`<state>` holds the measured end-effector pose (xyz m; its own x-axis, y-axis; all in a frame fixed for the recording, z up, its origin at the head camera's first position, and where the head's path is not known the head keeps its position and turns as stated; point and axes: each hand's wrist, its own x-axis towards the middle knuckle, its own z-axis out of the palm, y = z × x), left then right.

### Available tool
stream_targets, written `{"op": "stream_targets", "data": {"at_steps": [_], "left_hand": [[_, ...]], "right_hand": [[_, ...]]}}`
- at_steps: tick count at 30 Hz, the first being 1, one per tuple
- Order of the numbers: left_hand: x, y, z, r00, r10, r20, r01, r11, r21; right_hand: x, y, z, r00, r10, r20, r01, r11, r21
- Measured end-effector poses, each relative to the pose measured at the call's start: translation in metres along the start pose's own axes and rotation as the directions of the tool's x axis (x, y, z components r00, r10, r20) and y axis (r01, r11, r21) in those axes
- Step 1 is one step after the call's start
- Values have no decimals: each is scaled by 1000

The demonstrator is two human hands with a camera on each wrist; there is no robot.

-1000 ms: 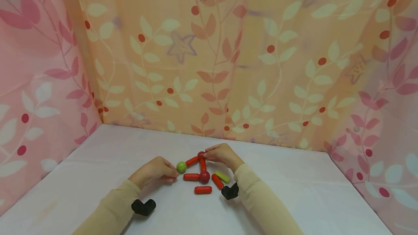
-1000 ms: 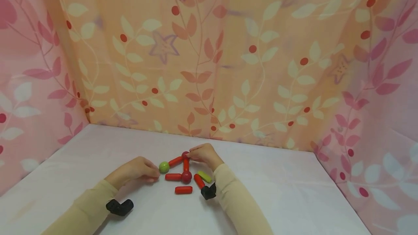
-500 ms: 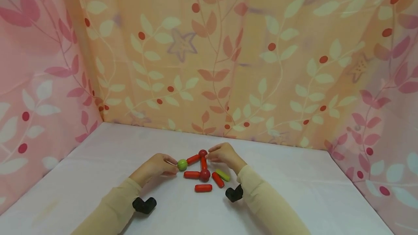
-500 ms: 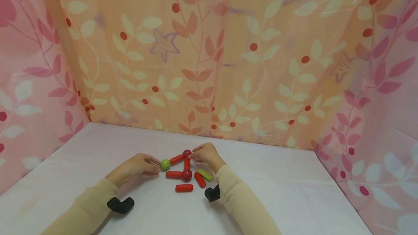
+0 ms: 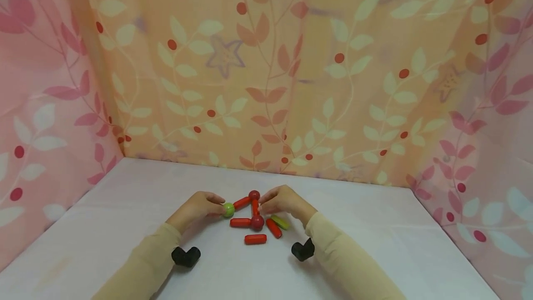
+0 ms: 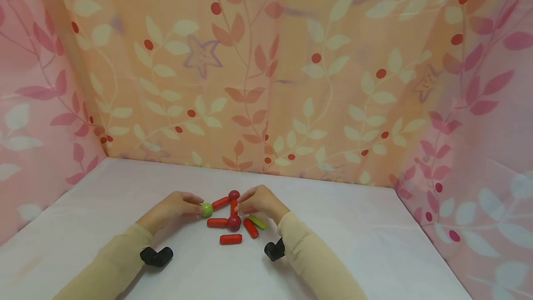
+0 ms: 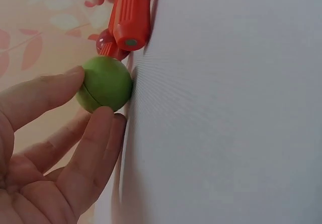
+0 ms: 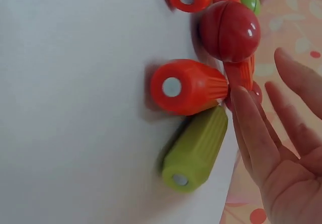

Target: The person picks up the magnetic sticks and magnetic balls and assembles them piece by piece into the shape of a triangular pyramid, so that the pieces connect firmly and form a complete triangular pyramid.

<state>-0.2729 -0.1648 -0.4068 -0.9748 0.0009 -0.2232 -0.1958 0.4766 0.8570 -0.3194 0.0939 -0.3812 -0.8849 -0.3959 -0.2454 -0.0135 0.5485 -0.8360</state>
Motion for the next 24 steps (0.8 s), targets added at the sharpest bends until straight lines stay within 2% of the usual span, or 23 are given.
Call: {"op": "stream_targets", "data": {"at_steps": [3,7,13,18,24], "left_hand": [[3,1,0,1000,-20,12,20,999,-26],[3,2,0,999,-38,14,38,999,-14],[2,-1,0,1000,0,12,0,999,-43],[0,-3,-1,1000,2,13,-1,999,-39],[-1,-3,-3,1000,7,26,-6,999,-44]], "right_hand": [[-4,1,2,999,-3,36,4,999,-42],[-9,4,4,998,-28,56,32,996,-79],[-14,6,8,997,-51,49,57,990,-126],[-15,10,10,995,-76,58,82,990,-117],[-15,15,13,996,-76,44,78,996,-52]]}}
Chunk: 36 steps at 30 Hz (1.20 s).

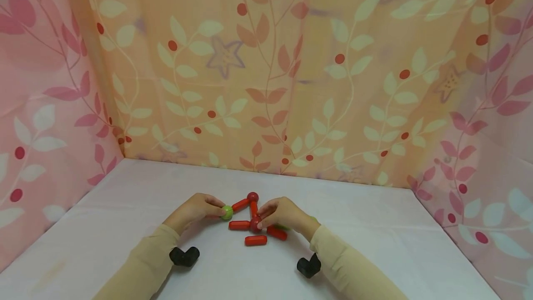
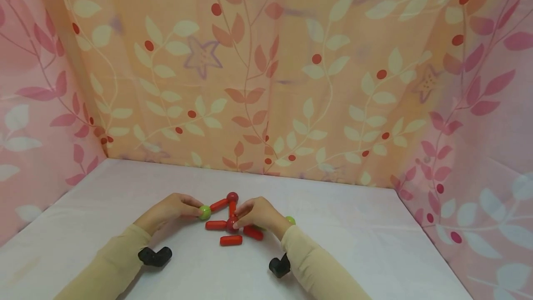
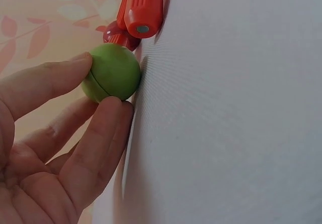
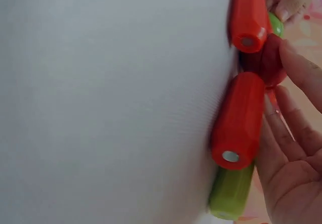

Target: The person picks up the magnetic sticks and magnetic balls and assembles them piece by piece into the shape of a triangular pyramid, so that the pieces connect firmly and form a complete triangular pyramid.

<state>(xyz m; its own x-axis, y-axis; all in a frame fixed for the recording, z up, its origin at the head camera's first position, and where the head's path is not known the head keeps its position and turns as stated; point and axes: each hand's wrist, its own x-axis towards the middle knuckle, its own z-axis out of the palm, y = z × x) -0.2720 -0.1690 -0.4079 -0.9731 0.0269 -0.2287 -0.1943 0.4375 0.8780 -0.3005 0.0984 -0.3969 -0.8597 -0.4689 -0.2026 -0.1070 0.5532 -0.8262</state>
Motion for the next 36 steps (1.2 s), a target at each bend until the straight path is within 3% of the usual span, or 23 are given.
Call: {"op": "stream_targets", "data": {"at_steps": [5,21,36], "left_hand": [[-1,0,-1,1000,4,8,-4,1000,-12],[-1,0,0,999,-25,-25,25,1000,14],[-3,1,1,1000,-14,-20,14,1000,-5]], "right_hand": [[-2,3,3,1000,9,-15,-8,998,60],[-9,5,5,996,18,-82,-12,997,70],[-8,2,13,971,149,-188,-117,978,172]]}}
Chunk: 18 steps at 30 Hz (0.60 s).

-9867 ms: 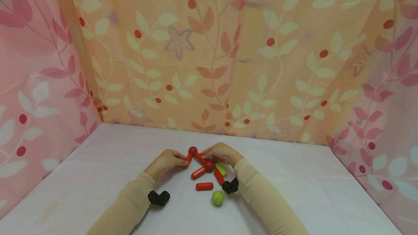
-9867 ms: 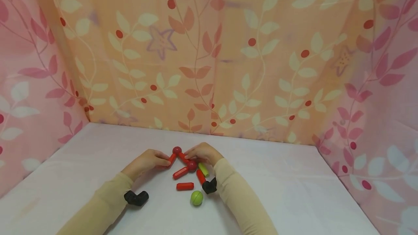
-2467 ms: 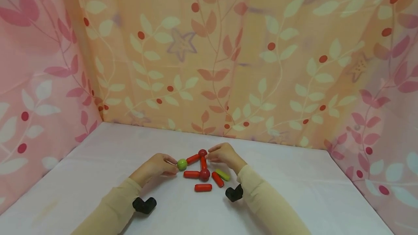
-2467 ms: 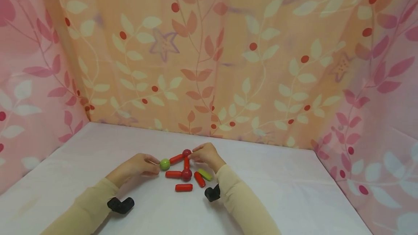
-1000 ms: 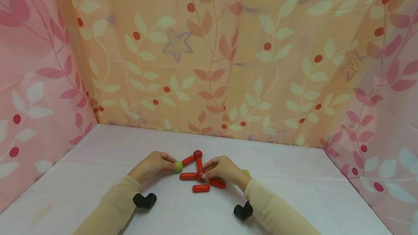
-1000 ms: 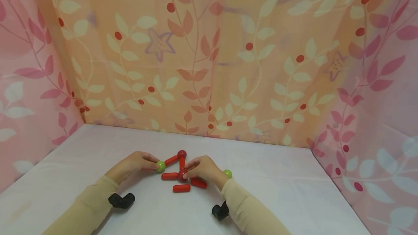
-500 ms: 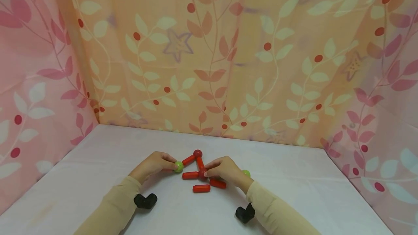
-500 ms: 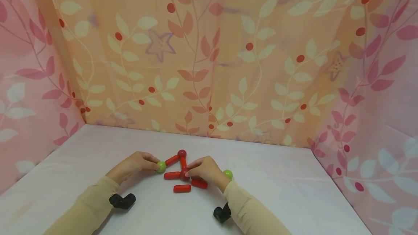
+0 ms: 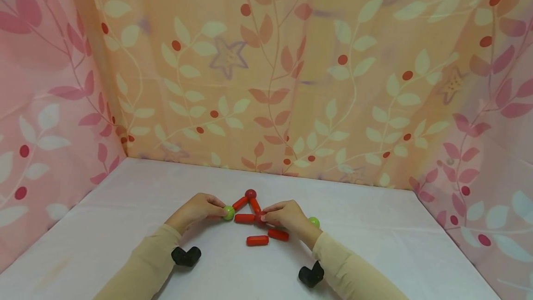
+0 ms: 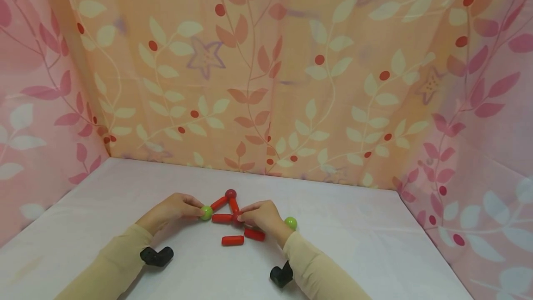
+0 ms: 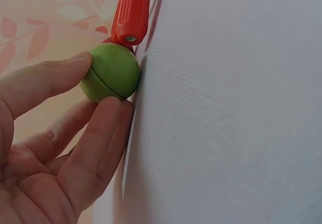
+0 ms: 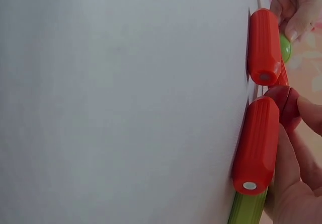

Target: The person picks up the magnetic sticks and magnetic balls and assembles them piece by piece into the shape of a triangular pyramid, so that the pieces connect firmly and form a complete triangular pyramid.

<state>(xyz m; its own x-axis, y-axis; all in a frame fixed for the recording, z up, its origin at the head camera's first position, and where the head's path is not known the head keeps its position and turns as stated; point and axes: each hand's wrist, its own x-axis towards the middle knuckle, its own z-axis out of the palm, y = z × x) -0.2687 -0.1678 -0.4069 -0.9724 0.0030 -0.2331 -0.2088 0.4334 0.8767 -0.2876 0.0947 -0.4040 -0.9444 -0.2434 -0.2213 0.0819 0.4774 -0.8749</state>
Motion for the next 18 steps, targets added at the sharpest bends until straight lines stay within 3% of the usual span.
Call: {"op": "stream_targets", "data": {"at_steps": [12,18], "left_hand": [[0,0,0,1000,-1,-5,1,1000,27],[0,2,4,1000,21,2,-21,1000,-4]], "right_hand": [[-1,-1,2,999,23,29,-26,991,129],[-2,-4,-7,1000,-16,-16,15,1000,-24]]}}
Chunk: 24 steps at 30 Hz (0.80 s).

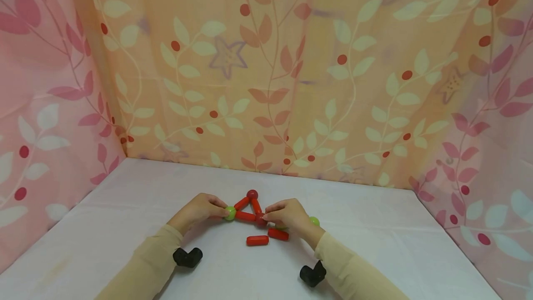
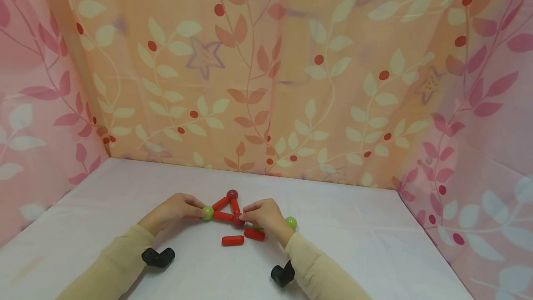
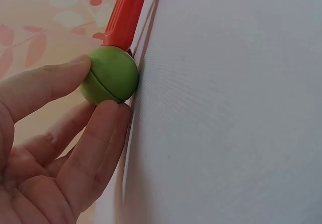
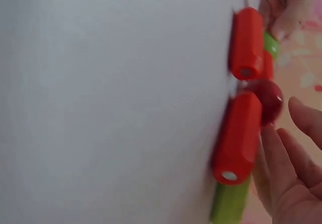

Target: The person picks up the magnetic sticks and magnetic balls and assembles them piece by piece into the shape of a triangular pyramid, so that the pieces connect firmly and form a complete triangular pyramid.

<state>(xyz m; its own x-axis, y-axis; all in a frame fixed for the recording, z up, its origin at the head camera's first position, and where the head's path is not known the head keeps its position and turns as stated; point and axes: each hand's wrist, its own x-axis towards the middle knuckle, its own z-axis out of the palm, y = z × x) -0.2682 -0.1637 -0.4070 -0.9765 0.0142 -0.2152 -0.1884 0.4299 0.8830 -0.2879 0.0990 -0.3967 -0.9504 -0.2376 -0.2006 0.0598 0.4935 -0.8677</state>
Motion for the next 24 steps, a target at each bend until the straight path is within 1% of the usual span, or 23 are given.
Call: {"op": "stream_targets", "data": {"at_steps": [3,6,8,13,18,22,24], "left_hand": [[1,0,2,1000,10,-1,-10,1000,-13],[1,0,4,1000,16,4,-16,1000,0],[0,0,6,1000,9,-2,-9,1000,13],[-2,5,9,1000,-9,-15,10,1000,5],[-4,8,12,1000,1,-22,-2,1000,-7],[-4,9,13,1000,4,-25,-5,1000,-11],[-4,9,14,1000,2,-25,-2,1000,-19]], "right_hand": [[1,-2,-10,999,-40,-35,37,995,-93],[2,-3,-20,997,-72,-35,67,991,-114],[2,-1,-25,997,-79,-20,77,992,-105],[4,8,-33,998,-60,-2,59,991,-121],[4,14,-35,999,-38,18,40,990,-135],[2,17,-37,999,-33,42,40,985,-170],[1,17,-37,997,-44,58,54,981,-188]]}}
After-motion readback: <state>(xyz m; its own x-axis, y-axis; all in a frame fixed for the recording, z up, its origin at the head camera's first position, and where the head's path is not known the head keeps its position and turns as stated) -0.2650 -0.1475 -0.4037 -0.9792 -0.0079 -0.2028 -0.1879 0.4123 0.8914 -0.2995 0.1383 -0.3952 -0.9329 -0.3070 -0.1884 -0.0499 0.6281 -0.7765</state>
